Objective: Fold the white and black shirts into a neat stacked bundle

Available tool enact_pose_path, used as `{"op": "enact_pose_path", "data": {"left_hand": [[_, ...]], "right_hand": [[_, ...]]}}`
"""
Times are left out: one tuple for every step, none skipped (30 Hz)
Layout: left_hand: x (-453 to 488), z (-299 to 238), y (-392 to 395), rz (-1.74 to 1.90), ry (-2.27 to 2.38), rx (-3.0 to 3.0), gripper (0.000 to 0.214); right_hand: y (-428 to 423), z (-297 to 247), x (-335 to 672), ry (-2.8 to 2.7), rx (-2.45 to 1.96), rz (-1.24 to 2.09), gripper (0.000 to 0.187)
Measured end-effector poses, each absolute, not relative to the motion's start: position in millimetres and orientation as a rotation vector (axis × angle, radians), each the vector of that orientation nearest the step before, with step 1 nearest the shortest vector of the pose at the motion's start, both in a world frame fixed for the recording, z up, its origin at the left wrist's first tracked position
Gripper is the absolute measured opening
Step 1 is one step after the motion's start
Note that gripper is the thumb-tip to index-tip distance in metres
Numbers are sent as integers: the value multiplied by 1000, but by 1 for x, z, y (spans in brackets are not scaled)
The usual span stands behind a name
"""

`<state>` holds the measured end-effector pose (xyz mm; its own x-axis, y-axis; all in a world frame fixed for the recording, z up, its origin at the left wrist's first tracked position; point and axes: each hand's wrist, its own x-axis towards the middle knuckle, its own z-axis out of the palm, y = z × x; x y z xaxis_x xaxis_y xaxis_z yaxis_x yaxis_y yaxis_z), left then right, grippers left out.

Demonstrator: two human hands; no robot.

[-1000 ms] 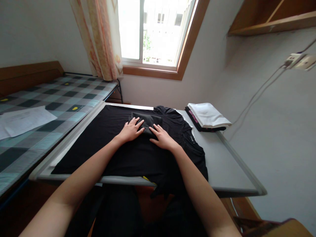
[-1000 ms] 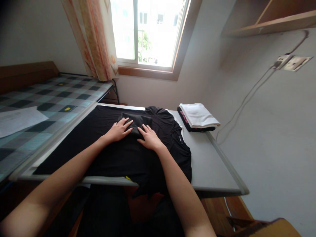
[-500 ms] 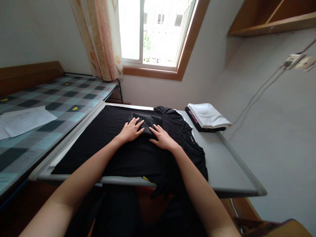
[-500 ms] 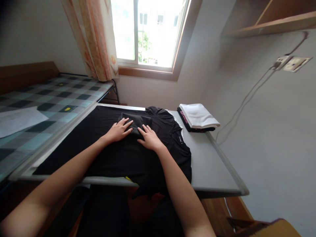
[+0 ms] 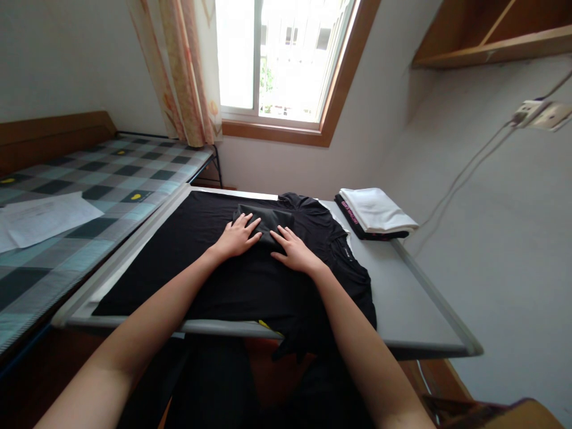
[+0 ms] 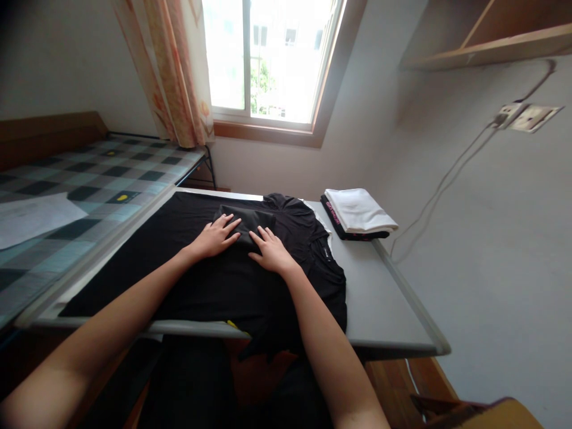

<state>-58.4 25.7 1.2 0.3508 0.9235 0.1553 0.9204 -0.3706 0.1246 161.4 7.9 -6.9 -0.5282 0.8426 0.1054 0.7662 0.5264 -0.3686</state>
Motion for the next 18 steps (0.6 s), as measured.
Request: {"op": "enact_pose_path", "data": {"left_hand": [[-58, 2, 25, 309, 1755, 2568, 59], [-58, 2, 25, 307, 1756, 2567, 59], [-58, 2, 25, 305, 1757, 2567, 59], [-58, 2, 25, 304, 1758, 2568, 59], [-58, 2, 25, 303, 1757, 2571, 59], [-58, 2, 25, 302, 1756, 2573, 59], [-58, 2, 25, 301, 1755, 2574, 59], [-58, 2, 25, 301, 1755, 2575, 59], [-58, 2, 25, 300, 1754, 2576, 59], [-58, 2, 25, 299, 1755, 2576, 59], [-58, 2, 25, 300, 1756, 2577, 59], [-58, 2, 25, 302, 1756, 2578, 59], [-58, 2, 25, 303, 1756, 2579, 59], [-58, 3, 25, 304, 1756, 2580, 59], [-58, 3, 25, 304, 1756, 2580, 59], [-58, 3, 25, 304, 1755, 2579, 59], [-58, 3, 25, 302, 1754, 2578, 59], [-58, 3, 25, 300, 1752, 2576, 59]], "right_hand": [[8, -7, 161, -2500, -1351, 403, 69], [8, -7, 161, -2501, -1352, 400, 69], [8, -7, 161, -2500, -1352, 396, 69], [8, -7, 161, -2499, -1352, 392, 69], [8, -7, 161, -2497, -1351, 390, 69], [8, -7, 161, -2496, -1350, 388, 69], [8, -7, 161, -2496, -1351, 386, 69], [7, -7, 161, -2498, -1353, 384, 69], [7, -7, 161, -2500, -1356, 380, 69], [7, -7, 161, -2502, -1360, 376, 69], [7, -7, 161, -2505, -1362, 373, 70], [7, -7, 161, -2507, -1362, 371, 70], [7, -7, 161, -2508, -1360, 372, 70], [7, -7, 161, -2507, -1355, 376, 70], [7, -6, 161, -2504, -1351, 381, 70], [7, -6, 161, -2503, -1349, 386, 70], [7, -6, 161, -2502, -1350, 389, 70], [7, -6, 161, -2502, -1353, 391, 70]]}}
